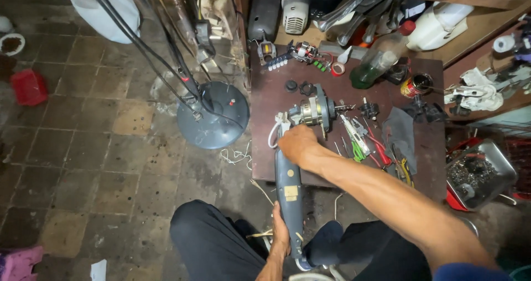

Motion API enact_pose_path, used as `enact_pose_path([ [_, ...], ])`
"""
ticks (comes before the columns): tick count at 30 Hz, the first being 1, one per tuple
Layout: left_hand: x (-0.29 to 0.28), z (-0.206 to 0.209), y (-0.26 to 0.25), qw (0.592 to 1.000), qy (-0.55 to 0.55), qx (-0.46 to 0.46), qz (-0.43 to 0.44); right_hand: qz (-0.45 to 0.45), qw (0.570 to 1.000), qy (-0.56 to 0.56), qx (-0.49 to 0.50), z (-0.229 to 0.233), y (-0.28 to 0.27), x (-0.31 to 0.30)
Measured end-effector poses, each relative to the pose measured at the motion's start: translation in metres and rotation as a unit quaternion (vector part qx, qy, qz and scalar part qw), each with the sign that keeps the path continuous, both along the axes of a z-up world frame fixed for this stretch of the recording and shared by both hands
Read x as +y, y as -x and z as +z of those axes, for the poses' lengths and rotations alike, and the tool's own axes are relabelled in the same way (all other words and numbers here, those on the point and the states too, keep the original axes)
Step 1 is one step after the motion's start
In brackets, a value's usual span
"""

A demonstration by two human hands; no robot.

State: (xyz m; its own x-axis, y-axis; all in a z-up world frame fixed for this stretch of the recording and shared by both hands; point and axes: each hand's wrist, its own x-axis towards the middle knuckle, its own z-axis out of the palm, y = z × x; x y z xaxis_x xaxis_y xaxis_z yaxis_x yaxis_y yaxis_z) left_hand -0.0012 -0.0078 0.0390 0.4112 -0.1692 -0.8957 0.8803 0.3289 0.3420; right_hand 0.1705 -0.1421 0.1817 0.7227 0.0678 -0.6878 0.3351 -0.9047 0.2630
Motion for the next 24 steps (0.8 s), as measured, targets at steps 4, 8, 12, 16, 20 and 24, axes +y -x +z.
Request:
enact_pose_path([
  [4, 0.002, 0.001, 0.000, 0.999, 0.001, 0.012, -0.037, -0.002, 1.000, -0.021, -0.010, 0.003, 0.003, -0.006],
  [8, 0.003, 0.011, -0.001, 0.999, -0.008, 0.010, -0.035, -0.034, 0.997, -0.009, 0.068, 0.019, -0.004, -0.006],
  [12, 0.005, 0.025, -0.003, 0.998, -0.012, 0.015, -0.067, -0.032, 0.998, -0.033, 0.045, 0.012, -0.009, -0.006],
  [16, 0.005, 0.021, -0.003, 0.998, 0.000, -0.003, -0.062, 0.204, 0.977, 0.066, -0.019, -0.006, 0.008, -0.016],
  [20, 0.001, 0.008, -0.001, 0.999, 0.000, -0.006, -0.043, 0.309, 0.931, 0.110, -0.160, -0.025, 0.022, -0.021],
  [24, 0.000, 0.008, 0.000, 0.999, 0.012, 0.022, -0.027, 0.223, 0.958, 0.140, -0.110, -0.026, 0.027, -0.015],
])
